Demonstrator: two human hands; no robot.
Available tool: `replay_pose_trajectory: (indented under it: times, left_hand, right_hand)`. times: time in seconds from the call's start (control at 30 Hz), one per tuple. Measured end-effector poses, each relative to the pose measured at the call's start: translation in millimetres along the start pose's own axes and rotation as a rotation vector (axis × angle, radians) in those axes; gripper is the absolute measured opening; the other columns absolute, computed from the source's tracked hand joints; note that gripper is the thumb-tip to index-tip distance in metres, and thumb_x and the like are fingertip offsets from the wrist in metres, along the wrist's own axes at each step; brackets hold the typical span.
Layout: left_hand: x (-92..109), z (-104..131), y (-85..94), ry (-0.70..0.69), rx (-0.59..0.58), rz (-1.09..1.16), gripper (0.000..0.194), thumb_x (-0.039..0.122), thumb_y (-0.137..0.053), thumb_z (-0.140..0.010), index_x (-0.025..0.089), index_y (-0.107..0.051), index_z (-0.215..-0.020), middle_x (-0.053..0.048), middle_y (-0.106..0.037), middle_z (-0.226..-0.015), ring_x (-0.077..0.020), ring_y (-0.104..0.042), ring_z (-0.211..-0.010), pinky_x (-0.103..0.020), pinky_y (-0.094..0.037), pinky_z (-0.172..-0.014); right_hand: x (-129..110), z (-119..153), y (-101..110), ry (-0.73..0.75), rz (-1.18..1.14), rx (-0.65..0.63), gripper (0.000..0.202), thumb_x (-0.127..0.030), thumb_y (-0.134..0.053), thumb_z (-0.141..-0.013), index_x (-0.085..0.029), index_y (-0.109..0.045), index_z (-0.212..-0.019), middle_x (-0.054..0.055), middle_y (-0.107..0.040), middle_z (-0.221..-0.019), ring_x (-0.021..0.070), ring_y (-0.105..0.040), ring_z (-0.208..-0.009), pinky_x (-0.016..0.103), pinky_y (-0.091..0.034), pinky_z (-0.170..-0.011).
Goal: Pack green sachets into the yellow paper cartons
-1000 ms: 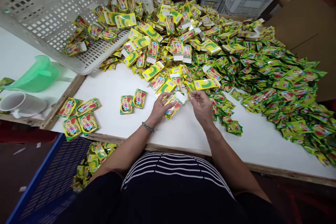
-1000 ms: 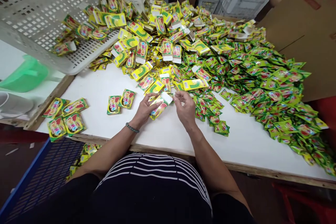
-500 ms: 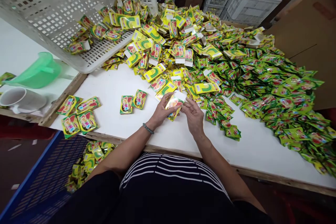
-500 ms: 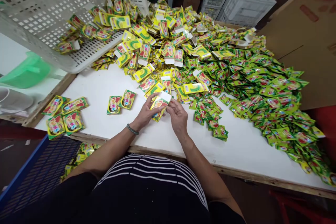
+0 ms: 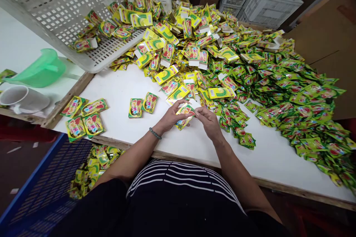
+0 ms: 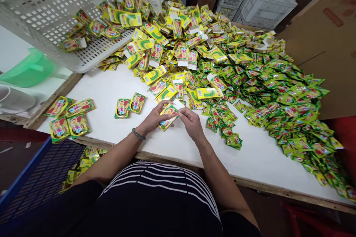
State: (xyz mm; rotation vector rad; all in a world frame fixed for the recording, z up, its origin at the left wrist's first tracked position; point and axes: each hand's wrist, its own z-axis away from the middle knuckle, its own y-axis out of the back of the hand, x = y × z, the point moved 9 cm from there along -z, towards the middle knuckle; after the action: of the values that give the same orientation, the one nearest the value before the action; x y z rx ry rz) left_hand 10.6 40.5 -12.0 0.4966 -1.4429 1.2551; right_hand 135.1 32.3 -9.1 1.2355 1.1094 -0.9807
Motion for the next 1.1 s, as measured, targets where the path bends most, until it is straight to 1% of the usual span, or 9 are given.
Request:
replay_pose_trajectory:
  times: [0.1,0.2,0.3,0.43,0.57,0.73,0.9,1.0,1.1]
  left_hand:
    - [4,-3,6.1,-0.078,0.035,-0.128,0.053,0.031,-0.082,-0.062,0.020,-0.054,-0.105,-0.003,-0.060,-0.109,-0.0130,-0.061,-0.089,-0.023,-0.050,-0.075]
    - [-4,-5,16.8,-0.052,0.130,-0.156,0.057,0.033,-0.083,-0.062,0.021,-0.049,-0.106,0.005,-0.058,-0.078,-0.0074,-0.055,-0.064,-0.019,-0.043,-0.060]
    - [-11,-6,19.6,-0.022,0.155,-0.167,0.057,0.037,-0.081,-0.064,0.020,-0.046,-0.106,0.012,-0.044,-0.056,-0.0043,-0.042,-0.047,-0.017,-0.031,-0.049]
    - [-11,-6,17.2,-0.033,0.161,-0.162,0.058,0.041,-0.082,-0.062,0.019,-0.048,-0.105,0.010,-0.055,-0.058,-0.0058,-0.049,-0.050,-0.018,-0.035,-0.052]
    - [-10,-5,10.8,-0.012,0.121,-0.163,0.062,0.040,-0.084,-0.059,0.018,-0.051,-0.107,0.006,-0.062,-0.064,-0.0076,-0.054,-0.054,-0.019,-0.038,-0.054]
    - [-8,-4,13.3,-0.029,0.141,-0.104,0.057,0.043,-0.083,-0.060,0.017,-0.056,-0.103,0.007,-0.059,-0.061,-0.0059,-0.051,-0.052,-0.019,-0.036,-0.053]
    - [-8,-4,13.4,-0.040,0.111,-0.090,0.054,0.046,-0.081,-0.062,0.016,-0.058,-0.100,0.011,-0.044,-0.051,-0.0037,-0.038,-0.046,-0.019,-0.028,-0.049]
    - [-9,-5,12.4,-0.022,0.091,-0.120,0.053,0.044,-0.081,-0.062,0.016,-0.057,-0.100,0.013,-0.033,-0.047,-0.0032,-0.028,-0.043,-0.019,-0.020,-0.047]
    - [-7,-4,14.1,-0.023,0.090,-0.153,0.055,0.046,-0.080,-0.062,0.016,-0.056,-0.102,0.013,-0.032,-0.048,-0.0038,-0.026,-0.043,-0.020,-0.018,-0.048]
  right_hand:
    - [-8,1,8,0.008,0.173,0.048,0.035,-0.046,-0.057,-0.084,-0.025,-0.067,-0.111,0.004,-0.073,-0.088,0.0225,-0.067,-0.087,0.039,-0.053,-0.085]
    - [-14,4,7,0.047,0.246,0.084,0.033,-0.046,-0.058,-0.084,-0.025,-0.073,-0.105,0.006,-0.074,-0.104,0.0252,-0.066,-0.102,0.042,-0.049,-0.095]
    - [1,4,5,-0.037,0.080,0.113,0.032,-0.048,-0.062,-0.081,-0.024,-0.075,-0.097,0.004,-0.075,-0.104,0.0240,-0.068,-0.097,0.041,-0.051,-0.091]
    - [24,0,5,-0.176,-0.158,0.155,0.031,-0.045,-0.074,-0.069,-0.022,-0.076,-0.090,0.002,-0.076,-0.085,0.0203,-0.069,-0.080,0.036,-0.054,-0.077]
    - [33,0,16,-0.262,-0.233,0.225,0.025,-0.041,-0.075,-0.067,-0.022,-0.077,-0.081,0.000,-0.075,-0.075,0.0174,-0.065,-0.072,0.035,-0.052,-0.074]
    - [14,4,10,-0.103,-0.122,0.085,0.024,-0.042,-0.068,-0.076,-0.026,-0.077,-0.091,0.001,-0.077,-0.093,0.0227,-0.067,-0.095,0.042,-0.051,-0.090]
    - [-17,18,5,0.194,0.270,0.114,0.028,-0.041,-0.060,-0.085,-0.030,-0.074,-0.107,0.005,-0.074,-0.107,0.0247,-0.064,-0.102,0.047,-0.048,-0.097]
    - [-20,21,-2,0.217,0.307,0.127,0.031,-0.041,-0.054,-0.089,-0.030,-0.072,-0.111,0.006,-0.073,-0.110,0.0243,-0.064,-0.104,0.045,-0.049,-0.096]
    - [-20,18,-9,0.218,0.295,0.164,0.035,-0.042,-0.051,-0.091,-0.027,-0.070,-0.117,0.008,-0.071,-0.114,0.0238,-0.063,-0.107,0.043,-0.049,-0.096]
